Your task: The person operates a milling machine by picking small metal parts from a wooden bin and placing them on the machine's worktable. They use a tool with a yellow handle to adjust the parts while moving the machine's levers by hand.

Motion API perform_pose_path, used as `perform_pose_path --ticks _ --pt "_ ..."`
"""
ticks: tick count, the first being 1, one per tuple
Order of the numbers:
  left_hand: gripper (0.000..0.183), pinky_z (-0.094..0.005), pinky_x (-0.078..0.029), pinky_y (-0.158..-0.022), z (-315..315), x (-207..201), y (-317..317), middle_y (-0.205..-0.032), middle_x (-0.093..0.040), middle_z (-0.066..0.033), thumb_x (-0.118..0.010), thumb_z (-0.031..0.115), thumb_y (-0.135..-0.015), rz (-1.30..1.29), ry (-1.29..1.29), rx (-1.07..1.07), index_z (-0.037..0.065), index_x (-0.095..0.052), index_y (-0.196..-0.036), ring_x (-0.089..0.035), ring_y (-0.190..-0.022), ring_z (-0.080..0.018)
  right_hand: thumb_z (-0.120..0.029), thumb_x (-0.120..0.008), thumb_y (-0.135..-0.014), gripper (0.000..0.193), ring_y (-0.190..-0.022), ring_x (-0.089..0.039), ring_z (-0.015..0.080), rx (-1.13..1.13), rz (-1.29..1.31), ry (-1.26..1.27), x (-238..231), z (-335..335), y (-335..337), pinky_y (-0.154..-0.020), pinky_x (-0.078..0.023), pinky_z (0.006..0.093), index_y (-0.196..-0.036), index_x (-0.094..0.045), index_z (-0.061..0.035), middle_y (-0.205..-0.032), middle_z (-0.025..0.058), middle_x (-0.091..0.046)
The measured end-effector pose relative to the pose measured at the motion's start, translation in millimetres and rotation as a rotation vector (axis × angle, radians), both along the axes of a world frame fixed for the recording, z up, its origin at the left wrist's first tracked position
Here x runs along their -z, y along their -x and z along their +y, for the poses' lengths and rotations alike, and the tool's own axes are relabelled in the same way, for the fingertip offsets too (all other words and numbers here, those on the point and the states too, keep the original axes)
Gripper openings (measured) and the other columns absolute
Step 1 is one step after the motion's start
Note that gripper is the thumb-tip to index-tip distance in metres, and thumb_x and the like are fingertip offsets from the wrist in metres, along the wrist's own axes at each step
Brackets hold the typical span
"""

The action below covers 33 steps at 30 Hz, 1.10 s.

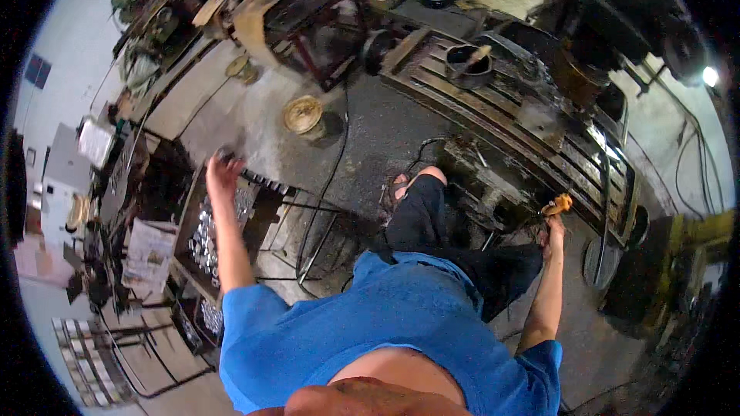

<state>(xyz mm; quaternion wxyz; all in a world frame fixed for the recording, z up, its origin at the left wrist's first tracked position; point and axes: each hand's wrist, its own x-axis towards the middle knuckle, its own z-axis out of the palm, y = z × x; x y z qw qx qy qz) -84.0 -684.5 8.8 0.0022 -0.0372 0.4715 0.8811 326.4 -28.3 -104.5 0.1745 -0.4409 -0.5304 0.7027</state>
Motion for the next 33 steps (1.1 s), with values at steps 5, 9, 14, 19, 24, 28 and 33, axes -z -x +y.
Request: perform_pose_path --ticks 5,9,14,19,24,28,33 --pt "0.01 -0.0425 -0.044 -0.076 94 -2 2 -0.072 -0.056 -0.0065 -0.049 0.018 -0.077 -0.066 -0.289 0.213 0.01 -0.053 -0.081 -0.051 -0.065 -0.0215 -0.013 -0.056 -0.077 0.016 -0.07 -0.052 0.0115 0.04 0.285 -0.391 62 24 15 -0.064 -0.042 0.0248 -0.09 -0.054 -0.0053 -0.081 0.0022 -0.055" --pt "0.016 -0.0359 -0.042 -0.065 156 15 -3 -0.075 -0.056 -0.0033 -0.052 0.025 -0.081 -0.105 -0.367 0.33 0.009 -0.052 -0.082 -0.05 -0.06 -0.017 -0.008 -0.054 -0.073 0.012 -0.045 -0.048 0.0128 0.058 0.25 -0.395 6 -3 23 -0.042 -0.041 0.0246 -0.084 -0.051 -0.0042 -0.063 0.0027 -0.05" --pt "0.023 -0.0364 -0.045 -0.067 208 18 -10 -0.073 -0.056 -0.002 -0.055 0.031 -0.085 -0.105 -0.516 0.441 0.008 -0.053 -0.083 -0.051 -0.066 -0.0155 -0.002 -0.053 -0.064 0.04 -0.07 -0.057 0.0178 -0.092 0.433 -0.676 -84 -51 38 -0.063 -0.047 0.0293 -0.104 -0.052 -0.0007 -0.091 0.0069 -0.055" --pt "0.022 -0.0409 -0.049 -0.072 202 21 -8 -0.07 -0.055 -0.0047 -0.056 0.028 -0.086 -0.015 -0.394 0.427 0.006 -0.053 -0.081 -0.053 -0.064 -0.016 -0.006 -0.056 -0.057 0.056 -0.105 -0.052 0.0254 -0.785 0.332 -0.973 -151 -142 100 -0.09 -0.04 0.0319 -0.112 -0.049 -0.001 -0.106 0.0122 -0.056" --pt "0.024 -0.0443 -0.052 -0.074 196 0 -39 -0.076 -0.059 -0.0105 -0.057 0.025 -0.085 -0.03 -0.257 0.518 0.002 -0.053 -0.085 -0.058 -0.064 -0.0214 -0.017 -0.06 -0.053 0.039 -0.078 -0.058 0.0401 -1.094 -0.233 -1.27 -195 -222 168 -0.069 -0.047 0.0442 -0.087 -0.054 0.0017 -0.083 0.0249 -0.06" --pt "0.027 -0.0363 -0.052 -0.071 175 14 -56 -0.083 -0.062 -0.0144 -0.061 0.021 -0.082 0.09 0.266 0.411 -0.005 -0.057 -0.09 -0.063 -0.076 -0.024 -0.022 -0.056 -0.051 0.026 -0.066 -0.059 0.0391 -1.232 -0.234 -1.395 -190 -260 194 -0.062 -0.048 0.0434 -0.061 -0.061 0.0008 -0.063 0.024 -0.058" --pt "0.034 -0.0366 -0.049 -0.06 171 1 -73 -0.079 -0.061 -0.0124 -0.07 0.024 -0.062 0.743 1.575 0.05 0.002 -0.064 -0.088 -0.062 -0.068 -0.0268 -0.023 -0.055 -0.049 0.027 -0.067 -0.06 0.0389 -1.217 -0.304 -1.24 -173 -264 193 -0.063 -0.049 0.0418 -0.063 -0.063 0.0 -0.066 0.0241 -0.058"
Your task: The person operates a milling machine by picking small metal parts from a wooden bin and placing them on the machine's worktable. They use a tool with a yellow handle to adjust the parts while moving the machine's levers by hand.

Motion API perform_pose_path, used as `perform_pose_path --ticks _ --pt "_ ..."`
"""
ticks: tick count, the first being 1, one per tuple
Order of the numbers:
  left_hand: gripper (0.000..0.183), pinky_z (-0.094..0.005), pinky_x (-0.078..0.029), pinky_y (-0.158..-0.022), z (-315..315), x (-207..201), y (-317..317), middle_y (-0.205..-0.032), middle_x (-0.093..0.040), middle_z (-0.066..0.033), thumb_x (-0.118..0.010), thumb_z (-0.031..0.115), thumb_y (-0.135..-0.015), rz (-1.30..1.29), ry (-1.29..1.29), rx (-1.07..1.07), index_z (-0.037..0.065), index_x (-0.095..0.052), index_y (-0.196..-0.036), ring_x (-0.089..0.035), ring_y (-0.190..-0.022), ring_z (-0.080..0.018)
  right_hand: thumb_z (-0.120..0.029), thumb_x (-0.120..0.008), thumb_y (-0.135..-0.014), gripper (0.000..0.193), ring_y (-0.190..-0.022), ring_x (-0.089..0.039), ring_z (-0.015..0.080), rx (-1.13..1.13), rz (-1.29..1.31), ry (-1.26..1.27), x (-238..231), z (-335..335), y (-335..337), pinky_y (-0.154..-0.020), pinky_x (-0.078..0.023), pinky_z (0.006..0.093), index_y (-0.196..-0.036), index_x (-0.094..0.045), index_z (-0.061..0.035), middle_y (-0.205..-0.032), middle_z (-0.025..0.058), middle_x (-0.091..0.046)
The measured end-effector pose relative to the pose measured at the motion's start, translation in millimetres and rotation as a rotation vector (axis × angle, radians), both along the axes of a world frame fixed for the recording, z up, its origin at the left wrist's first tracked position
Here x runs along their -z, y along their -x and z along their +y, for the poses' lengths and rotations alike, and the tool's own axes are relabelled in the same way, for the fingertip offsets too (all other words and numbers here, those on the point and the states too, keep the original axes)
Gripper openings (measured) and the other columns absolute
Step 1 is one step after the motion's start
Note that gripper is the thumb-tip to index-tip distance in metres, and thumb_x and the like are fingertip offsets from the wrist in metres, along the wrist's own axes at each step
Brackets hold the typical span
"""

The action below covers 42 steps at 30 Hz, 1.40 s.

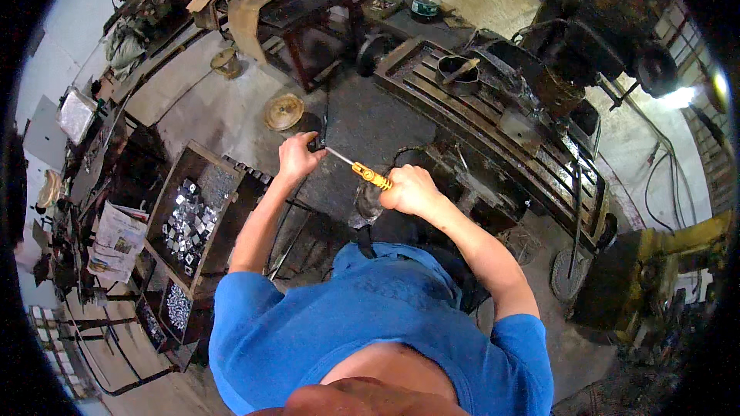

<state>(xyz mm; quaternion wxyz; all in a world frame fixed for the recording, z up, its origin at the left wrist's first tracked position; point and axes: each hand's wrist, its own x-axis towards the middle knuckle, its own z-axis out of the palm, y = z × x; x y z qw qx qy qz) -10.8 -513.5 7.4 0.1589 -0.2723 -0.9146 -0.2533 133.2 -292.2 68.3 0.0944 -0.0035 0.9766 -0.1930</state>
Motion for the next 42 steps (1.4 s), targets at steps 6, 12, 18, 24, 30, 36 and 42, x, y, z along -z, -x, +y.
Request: perform_pose_path --ticks 6,12,18,24,30,36,42 --pt "0.029 -0.0411 -0.047 -0.058 -1 6 3 -0.07 -0.057 -0.0102 -0.068 0.025 -0.061 0.066 0.2 0.035 0.007 -0.064 -0.083 -0.06 -0.067 -0.0297 -0.023 -0.055 -0.053 0.035 -0.08 -0.06 0.0383 0.034 -0.141 0.007 -6 -11 -2 -0.072 -0.049 0.0414 -0.077 -0.065 0.0002 -0.08 0.0259 -0.06" --pt "0.03 -0.0415 -0.047 -0.057 18 11 4 -0.072 -0.057 -0.0107 -0.069 0.027 -0.061 0.104 0.216 0.146 0.008 -0.063 -0.083 -0.059 -0.065 -0.0306 -0.026 -0.058 -0.057 0.038 -0.084 -0.061 0.0346 0.074 -0.25 -0.02 -11 3 -13 -0.072 -0.049 0.0441 -0.086 -0.066 -0.0032 -0.085 0.0202 -0.063" --pt "0.039 -0.0408 -0.048 -0.061 43 6 0 -0.071 -0.062 -0.0134 -0.067 0.031 -0.064 0.027 0.142 0.239 0.006 -0.061 -0.093 -0.061 -0.067 -0.0322 -0.029 -0.059 -0.053 0.039 -0.075 -0.063 0.0334 0.044 -0.026 0.044 -1 34 -39 -0.065 -0.05 0.0388 -0.078 -0.066 -0.0005 -0.077 0.0204 -0.063" --pt "0.049 -0.0385 -0.047 -0.064 95 -2 3 -0.067 -0.061 -0.016 -0.07 0.032 -0.065 -0.375 0.056 0.221 0.001 -0.054 -0.1 -0.061 -0.068 -0.0319 -0.032 -0.059 -0.055 0.036 -0.077 -0.063 0.0322 0.754 0.031 -0.151 -45 170 -121 -0.07 -0.051 0.0385 -0.074 -0.066 -0.0025 -0.079 0.0194 -0.063" --pt "0.043 -0.0386 -0.047 -0.065 175 -2 1 -0.072 -0.061 -0.0174 -0.069 0.033 -0.066 -0.353 -0.075 0.373 -0.001 -0.052 -0.087 -0.061 -0.072 -0.0324 -0.029 -0.053 -0.066 0.036 -0.087 -0.062 0.0311 0.944 0.027 -0.185 -24 249 -93 -0.078 -0.049 0.0376 -0.088 -0.066 -0.0041 -0.092 0.0184 -0.063" --pt "0.035 -0.0333 -0.041 -0.048 248 -32 -22 -0.057 -0.054 -0.0097 -0.069 0.027 -0.071 -0.533 -0.161 0.599 0.002 -0.046 -0.072 -0.053 -0.052 -0.0196 -0.028 -0.052 -0.066 0.034 -0.082 -0.064 0.0296 1.001 0.132 -0.182 -15 274 -79 -0.076 -0.05 0.0366 -0.082 -0.065 -0.0021 -0.082 0.018 -0.065" --pt "0.028 -0.0237 -0.03 -0.03 327 -39 -36 -0.054 -0.051 -0.0032 -0.064 0.02 -0.079 -0.951 -0.266 0.768 0.004 -0.041 -0.08 -0.042 -0.035 -0.0085 -0.023 -0.051 -0.064 0.029 -0.06 -0.064 0.0269 0.961 -0.002 0.059 -20 259 -135 -0.06 -0.051 0.0345 -0.07 -0.061 0.0027 -0.06 0.0155 -0.062"
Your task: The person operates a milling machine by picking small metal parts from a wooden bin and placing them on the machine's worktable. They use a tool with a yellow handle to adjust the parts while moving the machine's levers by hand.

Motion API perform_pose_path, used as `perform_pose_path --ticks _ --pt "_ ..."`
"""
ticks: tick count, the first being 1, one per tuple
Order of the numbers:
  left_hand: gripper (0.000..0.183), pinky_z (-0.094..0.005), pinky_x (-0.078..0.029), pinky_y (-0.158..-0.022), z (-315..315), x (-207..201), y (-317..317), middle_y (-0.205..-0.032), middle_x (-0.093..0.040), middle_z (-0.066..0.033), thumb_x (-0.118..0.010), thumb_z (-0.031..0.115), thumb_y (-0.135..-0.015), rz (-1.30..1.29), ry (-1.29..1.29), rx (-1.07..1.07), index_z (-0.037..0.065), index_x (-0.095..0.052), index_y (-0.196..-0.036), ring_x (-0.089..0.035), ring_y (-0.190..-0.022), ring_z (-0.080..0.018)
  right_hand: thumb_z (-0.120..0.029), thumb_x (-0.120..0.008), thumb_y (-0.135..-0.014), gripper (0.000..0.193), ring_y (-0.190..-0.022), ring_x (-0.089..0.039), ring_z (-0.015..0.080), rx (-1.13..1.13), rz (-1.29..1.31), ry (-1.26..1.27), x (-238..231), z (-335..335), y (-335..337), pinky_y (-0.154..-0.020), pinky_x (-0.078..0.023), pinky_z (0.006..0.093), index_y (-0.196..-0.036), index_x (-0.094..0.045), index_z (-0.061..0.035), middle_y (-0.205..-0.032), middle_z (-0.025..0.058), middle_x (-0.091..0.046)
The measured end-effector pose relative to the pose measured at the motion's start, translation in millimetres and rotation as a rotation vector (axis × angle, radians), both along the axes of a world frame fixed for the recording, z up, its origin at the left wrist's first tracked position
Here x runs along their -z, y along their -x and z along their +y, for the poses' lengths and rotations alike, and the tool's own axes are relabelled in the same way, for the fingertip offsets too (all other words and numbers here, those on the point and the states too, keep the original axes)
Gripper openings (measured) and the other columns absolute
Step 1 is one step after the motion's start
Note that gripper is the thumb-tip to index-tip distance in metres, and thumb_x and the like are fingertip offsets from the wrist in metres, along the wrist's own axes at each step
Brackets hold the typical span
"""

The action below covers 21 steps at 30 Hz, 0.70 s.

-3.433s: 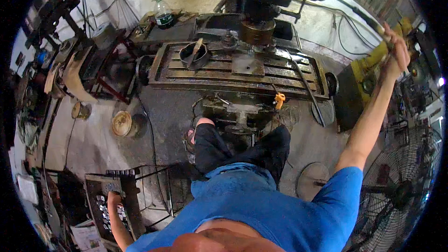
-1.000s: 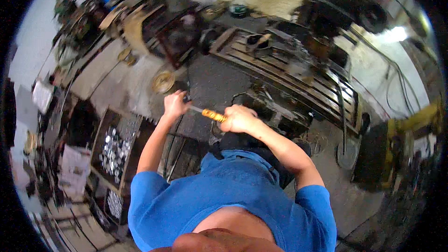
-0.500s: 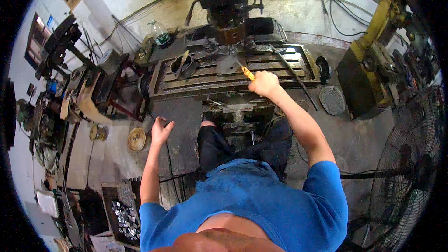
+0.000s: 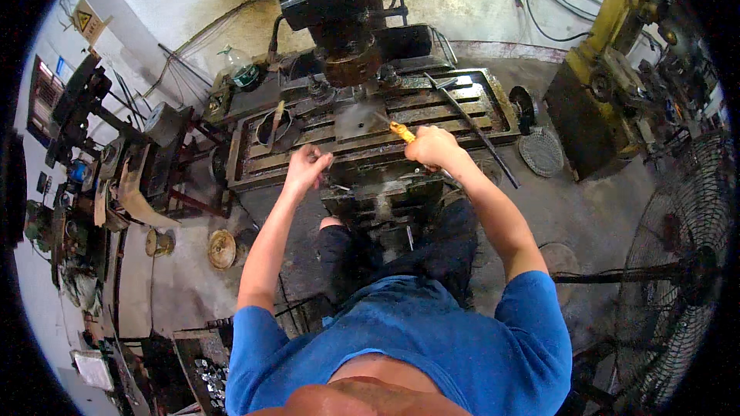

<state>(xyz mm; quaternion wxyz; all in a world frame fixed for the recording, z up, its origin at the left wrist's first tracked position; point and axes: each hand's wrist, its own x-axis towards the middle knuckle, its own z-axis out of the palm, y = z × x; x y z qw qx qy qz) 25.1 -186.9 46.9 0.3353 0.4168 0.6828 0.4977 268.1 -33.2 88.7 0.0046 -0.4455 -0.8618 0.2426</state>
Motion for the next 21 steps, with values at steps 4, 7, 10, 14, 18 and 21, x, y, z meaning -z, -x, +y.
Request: perform_pose_path --ticks 4,7,10,14,18,21 --pt "0.037 -0.0364 -0.046 -0.05 72 22 14 -0.059 -0.055 -0.0129 -0.066 0.033 -0.067 0.412 0.011 -0.052 0.002 -0.049 -0.078 -0.058 -0.054 -0.0238 -0.023 -0.051 -0.06 0.027 -0.061 -0.062 0.0335 -0.181 0.08 0.168 -32 -28 -36 -0.059 -0.05 0.0379 -0.062 -0.059 0.0035 -0.064 0.0229 -0.059" --pt "0.037 -0.0427 -0.047 -0.061 120 9 -3 -0.064 -0.059 -0.0176 -0.061 0.036 -0.068 0.822 0.0 -0.161 0.003 -0.053 -0.082 -0.06 -0.067 -0.0322 -0.026 -0.052 -0.058 0.032 -0.067 -0.059 0.0413 -0.195 0.038 -0.098 -23 -20 -42 -0.064 -0.05 0.0404 -0.066 -0.06 0.0035 -0.068 0.0248 -0.058" --pt "0.034 -0.0442 -0.047 -0.066 139 8 -6 -0.074 -0.062 -0.0173 -0.058 0.037 -0.072 0.982 0.144 -0.06 0.006 -0.055 -0.085 -0.061 -0.075 -0.0328 -0.025 -0.053 -0.058 0.031 -0.065 -0.06 0.0372 -0.166 0.163 -0.152 -19 -6 -42 -0.063 -0.049 0.0389 -0.067 -0.06 0.0033 -0.064 0.0235 -0.058" --pt "0.035 -0.0433 -0.048 -0.069 138 6 -5 -0.076 -0.063 -0.0157 -0.061 0.036 -0.071 1.059 0.15 0.055 0.009 -0.057 -0.093 -0.061 -0.079 -0.0326 -0.019 -0.055 -0.06 0.026 -0.052 -0.048 0.0158 -0.156 0.779 0.248 16 36 -47 -0.051 -0.039 0.0302 -0.072 -0.06 0.003 -0.057 0.0074 -0.05" --pt "0.029 -0.0442 -0.047 -0.07 127 19 9 -0.083 -0.062 -0.0133 -0.061 0.03 -0.072 1.072 0.021 0.108 0.011 -0.06 -0.094 -0.06 -0.079 -0.0331 -0.014 -0.054 -0.06 0.025 -0.05 -0.038 0.0052 -0.084 0.896 0.512 64 30 -41 -0.046 -0.032 0.0244 -0.077 -0.063 0.0021 -0.054 -0.0036 -0.044" --pt "0.025 -0.0439 -0.047 -0.07 135 14 3 -0.089 -0.062 -0.0134 -0.061 0.025 -0.072 1.07 0.012 0.116 0.011 -0.06 -0.093 -0.059 -0.081 -0.0328 -0.015 -0.056 -0.06 0.027 -0.052 -0.049 0.008 0.026 1.002 0.291 141 37 -34 -0.051 -0.039 0.026 -0.08 -0.065 0.0013 -0.052 0.0033 -0.053"
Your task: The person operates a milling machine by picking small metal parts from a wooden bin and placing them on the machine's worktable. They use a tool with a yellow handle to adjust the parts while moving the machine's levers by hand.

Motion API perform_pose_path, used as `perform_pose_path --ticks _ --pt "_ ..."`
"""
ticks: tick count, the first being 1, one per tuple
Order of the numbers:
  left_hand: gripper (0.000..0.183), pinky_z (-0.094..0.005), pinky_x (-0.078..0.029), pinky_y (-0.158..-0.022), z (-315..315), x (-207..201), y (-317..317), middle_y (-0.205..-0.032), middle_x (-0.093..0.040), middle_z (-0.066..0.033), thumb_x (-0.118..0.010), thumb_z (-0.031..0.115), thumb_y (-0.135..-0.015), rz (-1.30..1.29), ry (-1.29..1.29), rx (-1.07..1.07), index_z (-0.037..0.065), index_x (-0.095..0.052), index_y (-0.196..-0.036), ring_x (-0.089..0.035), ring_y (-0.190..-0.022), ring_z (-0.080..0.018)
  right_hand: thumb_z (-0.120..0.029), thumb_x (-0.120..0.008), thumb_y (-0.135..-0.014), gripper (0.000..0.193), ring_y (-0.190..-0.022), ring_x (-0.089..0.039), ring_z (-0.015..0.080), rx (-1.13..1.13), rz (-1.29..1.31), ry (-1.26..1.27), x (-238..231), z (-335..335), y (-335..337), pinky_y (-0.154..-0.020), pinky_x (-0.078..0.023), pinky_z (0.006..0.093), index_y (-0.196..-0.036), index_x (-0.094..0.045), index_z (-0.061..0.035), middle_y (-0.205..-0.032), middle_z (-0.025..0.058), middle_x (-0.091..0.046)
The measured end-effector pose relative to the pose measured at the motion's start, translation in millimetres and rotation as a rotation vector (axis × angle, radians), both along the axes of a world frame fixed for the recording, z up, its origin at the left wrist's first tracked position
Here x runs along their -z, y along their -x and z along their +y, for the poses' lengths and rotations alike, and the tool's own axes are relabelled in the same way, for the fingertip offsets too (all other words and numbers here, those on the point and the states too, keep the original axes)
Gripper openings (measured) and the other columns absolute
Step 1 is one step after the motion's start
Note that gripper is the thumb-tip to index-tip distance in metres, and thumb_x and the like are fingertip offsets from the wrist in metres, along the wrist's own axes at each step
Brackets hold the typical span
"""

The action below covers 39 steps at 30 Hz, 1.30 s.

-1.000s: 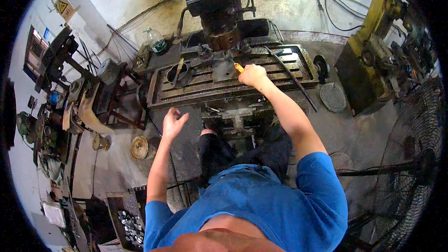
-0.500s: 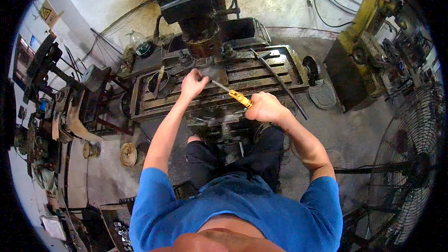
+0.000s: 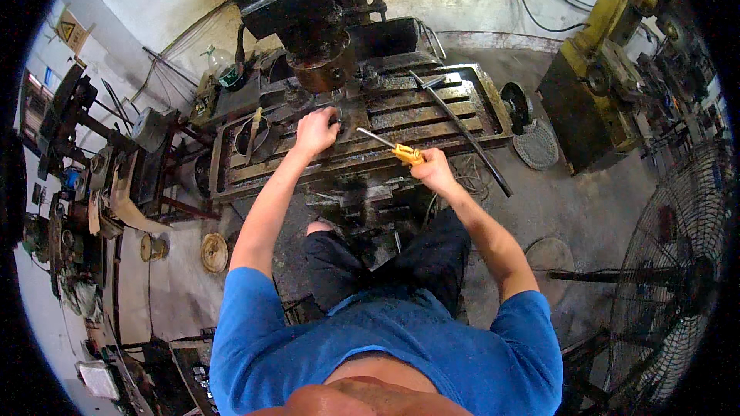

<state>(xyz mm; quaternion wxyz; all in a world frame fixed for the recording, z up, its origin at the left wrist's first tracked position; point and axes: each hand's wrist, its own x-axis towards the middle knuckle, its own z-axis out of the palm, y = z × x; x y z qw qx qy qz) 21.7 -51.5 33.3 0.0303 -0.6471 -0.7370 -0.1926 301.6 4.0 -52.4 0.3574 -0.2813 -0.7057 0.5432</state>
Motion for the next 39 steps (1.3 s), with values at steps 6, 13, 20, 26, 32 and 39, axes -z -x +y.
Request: perform_pose_path --ticks 6,13,20,26,32,39 --pt "0.02 -0.0424 -0.048 -0.068 17 3 3 -0.085 -0.062 -0.0141 -0.06 0.019 -0.072 -0.018 -0.048 -0.007 0.008 -0.06 -0.089 -0.06 -0.079 -0.032 -0.023 -0.061 -0.056 0.035 -0.068 -0.062 0.0301 0.291 -0.665 -0.196 -29 -26 -1 -0.065 -0.048 0.0348 -0.083 -0.066 -0.0007 -0.07 0.021 -0.06" --pt "0.025 -0.0439 -0.048 -0.066 34 16 2 -0.079 -0.063 -0.0165 -0.062 0.022 -0.073 -0.065 -0.121 -0.183 0.007 -0.059 -0.092 -0.061 -0.076 -0.0337 -0.014 -0.059 -0.057 0.041 -0.078 -0.063 0.0254 0.125 -0.485 -0.315 -78 -33 -47 -0.072 -0.048 0.03 -0.094 -0.062 0.0035 -0.085 0.0174 -0.064" --pt "0.033 -0.0435 -0.048 -0.069 42 26 22 -0.08 -0.063 -0.0177 -0.069 0.028 -0.068 -0.224 -0.143 -0.245 0.004 -0.063 -0.089 -0.061 -0.079 -0.0338 0.005 -0.048 -0.064 0.04 -0.093 -0.058 0.0179 0.362 -0.025 -0.75 -255 54 -70 -0.082 -0.045 0.0273 -0.102 -0.06 0.0033 -0.098 0.0096 -0.062" --pt "0.036 -0.0414 -0.049 -0.069 48 22 23 -0.08 -0.063 -0.0178 -0.072 0.032 -0.063 -0.35 -0.107 -0.308 0.002 -0.065 -0.081 -0.061 -0.078 -0.0323 -0.03 -0.045 -0.088 0.049 -0.08 -0.062 0.0262 -0.982 0.849 -0.257 -471 69 -61 -0.074 -0.053 0.0424 -0.132 -0.034 -0.0112 -0.1 0.0207 -0.06" --pt "0.037 -0.0409 -0.049 -0.068 46 22 21 -0.078 -0.063 -0.0184 -0.074 0.033 -0.063 -0.346 -0.075 -0.358 0.0 -0.063 -0.073 -0.061 -0.076 -0.033 -0.036 -0.058 -0.068 0.04 -0.105 -0.048 0.0419 0.045 0.72 -0.841 -362 32 -89 -0.098 -0.027 0.0558 -0.084 -0.047 -0.002 -0.09 0.0151 -0.051" --pt "0.041 -0.0417 -0.047 -0.06 47 32 27 -0.065 -0.06 -0.0199 -0.077 0.035 -0.058 -0.35 -0.18 -0.382 -0.002 -0.058 -0.06 -0.061 -0.066 -0.0344 -0.022 -0.05 -0.067 0.021 -0.103 -0.049 0.041 0.143 0.709 -0.797 -316 17 -83 -0.096 -0.028 0.0579 -0.072 -0.043 -0.0024 -0.083 0.0136 -0.051"
